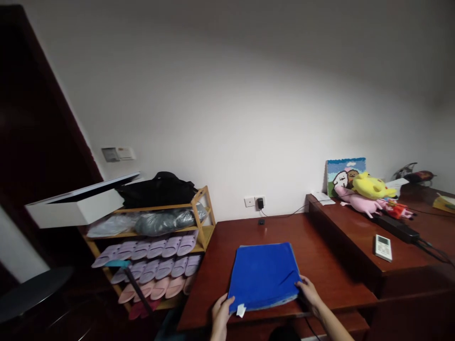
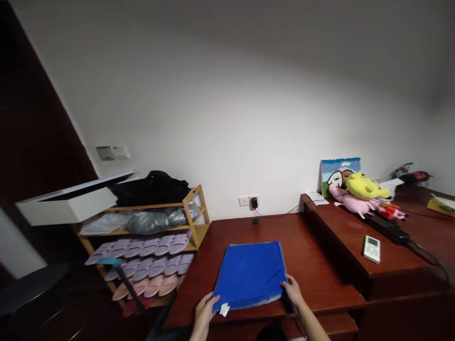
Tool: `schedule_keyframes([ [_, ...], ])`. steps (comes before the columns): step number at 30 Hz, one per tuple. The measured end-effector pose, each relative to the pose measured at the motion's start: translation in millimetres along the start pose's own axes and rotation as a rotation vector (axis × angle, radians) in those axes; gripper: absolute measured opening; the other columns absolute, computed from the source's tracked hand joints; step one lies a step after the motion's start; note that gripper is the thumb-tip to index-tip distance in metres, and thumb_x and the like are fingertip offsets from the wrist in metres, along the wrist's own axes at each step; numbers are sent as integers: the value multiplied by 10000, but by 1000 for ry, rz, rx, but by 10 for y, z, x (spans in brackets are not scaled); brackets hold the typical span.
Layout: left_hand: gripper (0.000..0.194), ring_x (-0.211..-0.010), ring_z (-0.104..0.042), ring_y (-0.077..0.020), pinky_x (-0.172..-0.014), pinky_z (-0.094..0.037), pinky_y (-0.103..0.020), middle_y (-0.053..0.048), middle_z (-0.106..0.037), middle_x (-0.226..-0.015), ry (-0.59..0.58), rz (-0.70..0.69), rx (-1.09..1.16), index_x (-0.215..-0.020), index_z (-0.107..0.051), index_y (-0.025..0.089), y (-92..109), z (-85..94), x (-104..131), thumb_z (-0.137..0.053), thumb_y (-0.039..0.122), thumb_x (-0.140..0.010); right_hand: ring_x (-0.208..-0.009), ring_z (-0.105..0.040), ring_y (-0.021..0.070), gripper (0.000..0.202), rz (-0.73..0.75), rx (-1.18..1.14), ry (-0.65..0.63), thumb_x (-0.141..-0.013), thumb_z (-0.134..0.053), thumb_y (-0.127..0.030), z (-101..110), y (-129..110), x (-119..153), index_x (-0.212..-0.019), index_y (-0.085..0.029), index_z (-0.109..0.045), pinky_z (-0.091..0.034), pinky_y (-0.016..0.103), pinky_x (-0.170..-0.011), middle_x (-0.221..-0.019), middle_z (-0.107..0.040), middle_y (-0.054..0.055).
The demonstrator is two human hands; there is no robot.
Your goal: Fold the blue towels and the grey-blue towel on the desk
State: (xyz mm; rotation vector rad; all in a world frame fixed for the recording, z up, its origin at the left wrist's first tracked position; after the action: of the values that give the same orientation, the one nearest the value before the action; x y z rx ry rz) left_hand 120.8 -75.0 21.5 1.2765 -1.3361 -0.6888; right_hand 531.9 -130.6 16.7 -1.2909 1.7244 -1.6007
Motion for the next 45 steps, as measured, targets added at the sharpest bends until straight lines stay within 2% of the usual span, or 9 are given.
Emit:
schedule_keyframes([
  [4,602,-964,-763,-345,-718,-615,-364,-124,-786,-942,22,-42,-105,-967,-690,170,75,179,-149,-929,414,-471,-598,-664,230,306,-48,82,3,-447,-723,-405,-175,83,5,-674,-228,-622,-518,308,-550,-603,-636,7],
  [11,758,-1038,-742,-378,-853,-604,-431,-128,-774,-975,34,-142,-253,-1006,-663,199,-177,231,28,-903,642,-440,-430,-543,181,351,-119,181,26,-486,-703,-527,321,295,389,-601,-210,-607,-430,295,-440,-494,-539,13],
  [19,843,-1060,-733,-319,-955,-562,-398,-120,-754,-1130,-41,-223,-277,-1228,-657,213,-55,101,260,-860,673,-551,-745,-718,314,569,21,195,137,-504,-702,-692,383,196,458,-767,-188,-724,-575,378,-677,-707,-738,84],
  [22,683,-1064,-717,-340,-1004,-535,-430,-120,-782,-1041,-127,-316,-338,-988,-752,210,27,15,325,-776,766,-592,-1018,-715,356,640,160,359,221,-618,-637,-640,45,-175,466,-1009,-147,-750,-560,417,-910,-1017,-782,149],
  [26,626,-1021,-718,-372,-1011,-527,-469,-135,-802,-943,-150,-342,-392,-792,-782,220,22,9,409,-698,815,-615,-1172,-669,308,552,455,709,43,-786,-559,-399,-1004,-498,724,-1265,-156,-686,-494,390,-1046,-1256,-712,149],
  [32,558,-1052,-722,-355,-990,-549,-421,-126,-807,-993,-129,-282,-351,-828,-800,221,-66,152,537,-698,736,-639,-1107,-694,313,699,541,1191,-329,-660,-580,-47,-2075,282,1277,-1341,-186,-655,-534,381,-962,-1235,-698,152],
  [38,612,-1035,-716,-341,-943,-558,-388,-113,-790,-986,-90,-227,-318,-864,-771,201,-172,223,593,-724,765,-628,-1213,-626,354,827,657,1152,-335,-668,-589,-49,-2000,296,1500,-1461,-284,-565,-469,475,-1079,-1277,-687,110],
  [42,686,-1037,-710,-342,-937,-549,-391,-120,-771,-998,-44,-177,-297,-908,-748,179,-265,233,594,-747,787,-589,-1509,-294,429,905,719,1101,-197,-676,-675,-137,-1605,179,1536,-1519,-395,-469,-243,626,-1225,-1605,-442,32],
  [45,728,-1076,-696,-341,-986,-517,-387,-134,-764,-1037,-26,-165,-285,-946,-741,166,-266,216,616,-741,799,-586,-1532,-275,383,923,633,1001,-209,-694,-665,-175,-1327,319,1479,-1550,-408,-410,-350,543,-1207,-1687,-288,-13],
])
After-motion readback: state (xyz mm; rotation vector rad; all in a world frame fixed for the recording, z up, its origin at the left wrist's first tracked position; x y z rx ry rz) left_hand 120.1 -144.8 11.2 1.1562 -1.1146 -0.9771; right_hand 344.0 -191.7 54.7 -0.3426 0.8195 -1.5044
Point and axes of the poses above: each hand's wrist, its own x-axis away from the middle knuckle, its own z-axis out of the back of the hand, y = z × x, the point moved 9 cm from there along -x, towards the middle knuckle
